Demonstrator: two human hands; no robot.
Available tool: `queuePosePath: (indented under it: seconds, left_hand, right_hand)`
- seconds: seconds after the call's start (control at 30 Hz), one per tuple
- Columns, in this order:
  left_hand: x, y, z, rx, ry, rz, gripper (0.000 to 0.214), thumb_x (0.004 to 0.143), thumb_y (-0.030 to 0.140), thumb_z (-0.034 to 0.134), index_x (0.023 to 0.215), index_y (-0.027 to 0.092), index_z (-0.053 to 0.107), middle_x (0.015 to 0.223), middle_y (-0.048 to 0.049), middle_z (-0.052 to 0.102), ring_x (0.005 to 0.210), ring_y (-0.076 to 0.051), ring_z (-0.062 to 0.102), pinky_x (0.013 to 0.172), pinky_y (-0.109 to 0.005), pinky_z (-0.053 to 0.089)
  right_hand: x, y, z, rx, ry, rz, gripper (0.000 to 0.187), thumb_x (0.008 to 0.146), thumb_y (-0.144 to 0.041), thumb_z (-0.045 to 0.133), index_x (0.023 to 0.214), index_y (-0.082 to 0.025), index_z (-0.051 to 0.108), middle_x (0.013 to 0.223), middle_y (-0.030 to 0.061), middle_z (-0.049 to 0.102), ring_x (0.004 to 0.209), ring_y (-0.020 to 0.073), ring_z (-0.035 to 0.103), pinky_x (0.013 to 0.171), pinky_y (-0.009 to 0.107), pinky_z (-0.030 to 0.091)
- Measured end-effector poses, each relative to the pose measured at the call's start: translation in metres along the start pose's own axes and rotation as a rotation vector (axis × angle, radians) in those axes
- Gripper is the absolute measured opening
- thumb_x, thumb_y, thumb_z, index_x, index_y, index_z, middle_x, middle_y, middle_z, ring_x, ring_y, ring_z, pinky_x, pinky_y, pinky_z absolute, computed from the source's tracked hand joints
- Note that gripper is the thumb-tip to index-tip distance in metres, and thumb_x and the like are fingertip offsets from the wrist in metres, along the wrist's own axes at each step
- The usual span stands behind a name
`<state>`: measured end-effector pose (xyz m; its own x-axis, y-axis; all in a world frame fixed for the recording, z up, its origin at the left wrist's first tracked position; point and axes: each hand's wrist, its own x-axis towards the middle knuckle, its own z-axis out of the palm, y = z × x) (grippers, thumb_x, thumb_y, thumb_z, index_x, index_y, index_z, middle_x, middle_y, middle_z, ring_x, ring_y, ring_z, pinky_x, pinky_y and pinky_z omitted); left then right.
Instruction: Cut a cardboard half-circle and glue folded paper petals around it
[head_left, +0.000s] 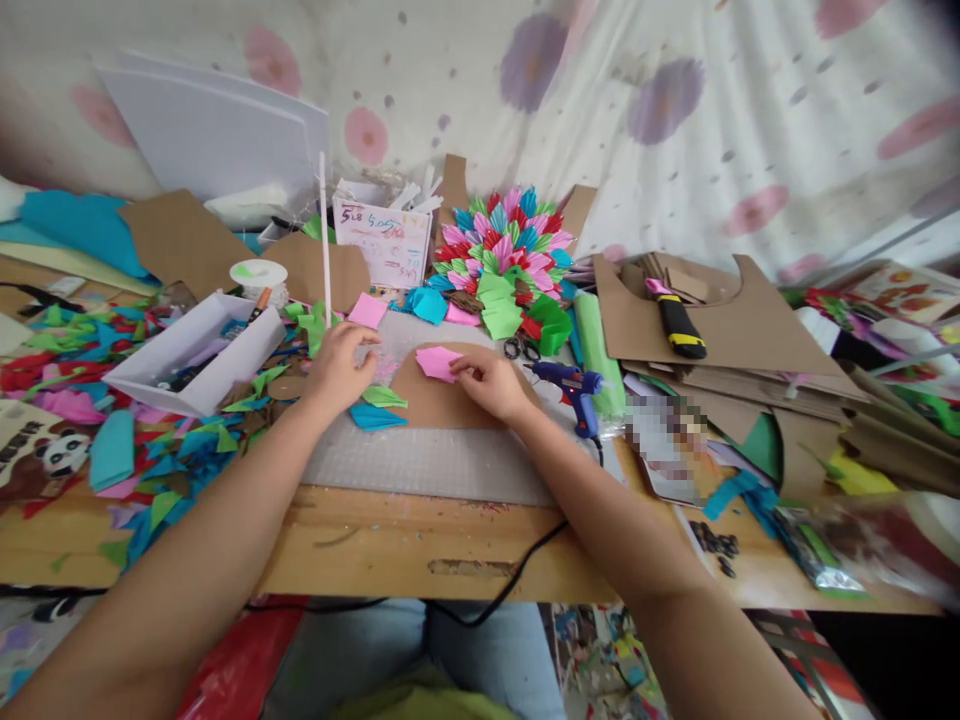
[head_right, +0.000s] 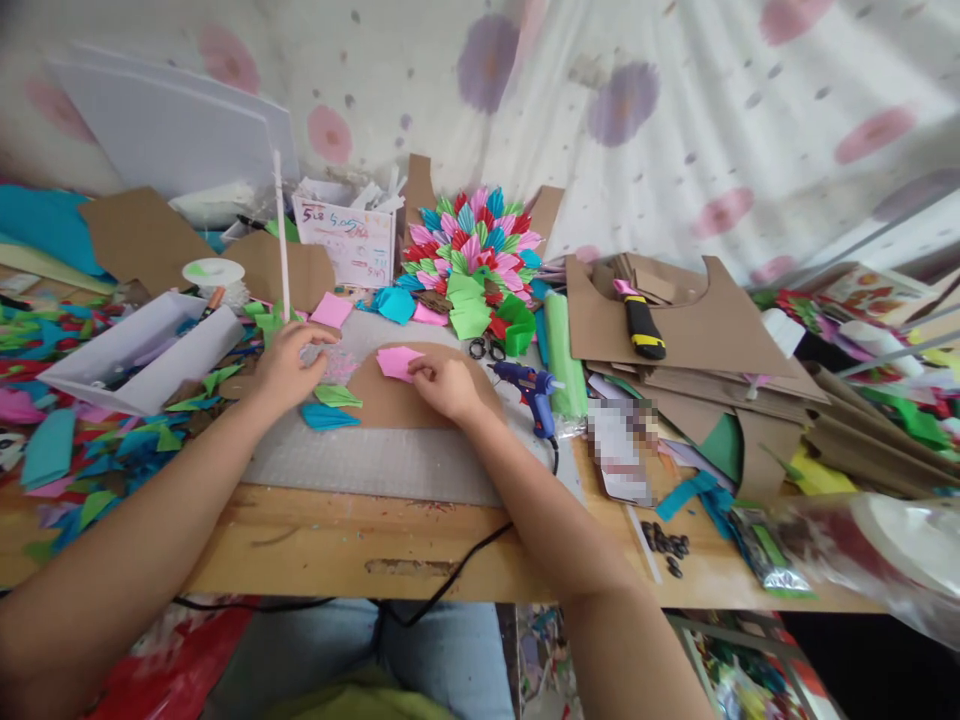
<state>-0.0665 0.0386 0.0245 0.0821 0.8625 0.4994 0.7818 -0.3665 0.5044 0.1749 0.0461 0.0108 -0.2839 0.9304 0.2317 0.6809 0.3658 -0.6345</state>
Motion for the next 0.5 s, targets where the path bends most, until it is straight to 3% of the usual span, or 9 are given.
queuePosePath:
  seconds: [0.13, 0.27, 0.4, 0.5]
  left_hand:
    - [0.004, 0.019, 0.008, -0.003, -0.203, 0.100, 0.019, 0.076, 0.018, 0.051, 0.091, 0.020, 0.061, 0.098, -0.0047, 0.059, 0.099, -0.020, 0.054, 0.092, -0.035, 0.042]
    - [0.009, 0.034, 0.018, 0.068, -0.407, 0.178, 0.024, 0.076, 0.025, 0.056, 0.099, 0.020, 0.062, 0.100, -0.0054, 0.060, 0.099, -0.022, 0.055, 0.091, -0.035, 0.042]
    - [0.014, 0.043, 0.025, 0.103, -0.442, 0.165, 0.033, 0.075, 0.025, 0.057, 0.107, 0.018, 0.060, 0.106, -0.0084, 0.060, 0.102, -0.024, 0.055, 0.090, -0.036, 0.042]
    - [0.017, 0.043, 0.028, 0.032, -0.423, 0.122, 0.029, 0.074, 0.023, 0.058, 0.103, 0.018, 0.061, 0.106, -0.0079, 0.061, 0.102, -0.023, 0.056, 0.091, -0.036, 0.042]
  right_hand:
    - [-0.008, 0.002, -0.002, -0.022, 0.024, 0.021, 0.023, 0.075, -0.015, 0.047, 0.083, -0.020, 0.067, 0.100, -0.0009, 0.069, 0.069, 0.0121, 0.060, 0.065, 0.023, 0.045]
    - [-0.010, -0.004, 0.000, -0.163, 0.053, -0.030, 0.018, 0.078, -0.026, 0.053, 0.091, -0.022, 0.065, 0.094, 0.0007, 0.067, 0.077, 0.0148, 0.059, 0.067, 0.024, 0.042]
    - [-0.010, -0.005, 0.003, -0.259, -0.001, -0.009, 0.015, 0.081, -0.032, 0.055, 0.088, -0.023, 0.064, 0.096, 0.0017, 0.064, 0.081, 0.0155, 0.058, 0.064, 0.024, 0.040]
    - [-0.008, -0.003, 0.005, -0.244, 0.008, 0.027, 0.013, 0.081, -0.031, 0.055, 0.086, -0.023, 0.065, 0.094, 0.0011, 0.063, 0.079, 0.0146, 0.057, 0.063, 0.024, 0.039]
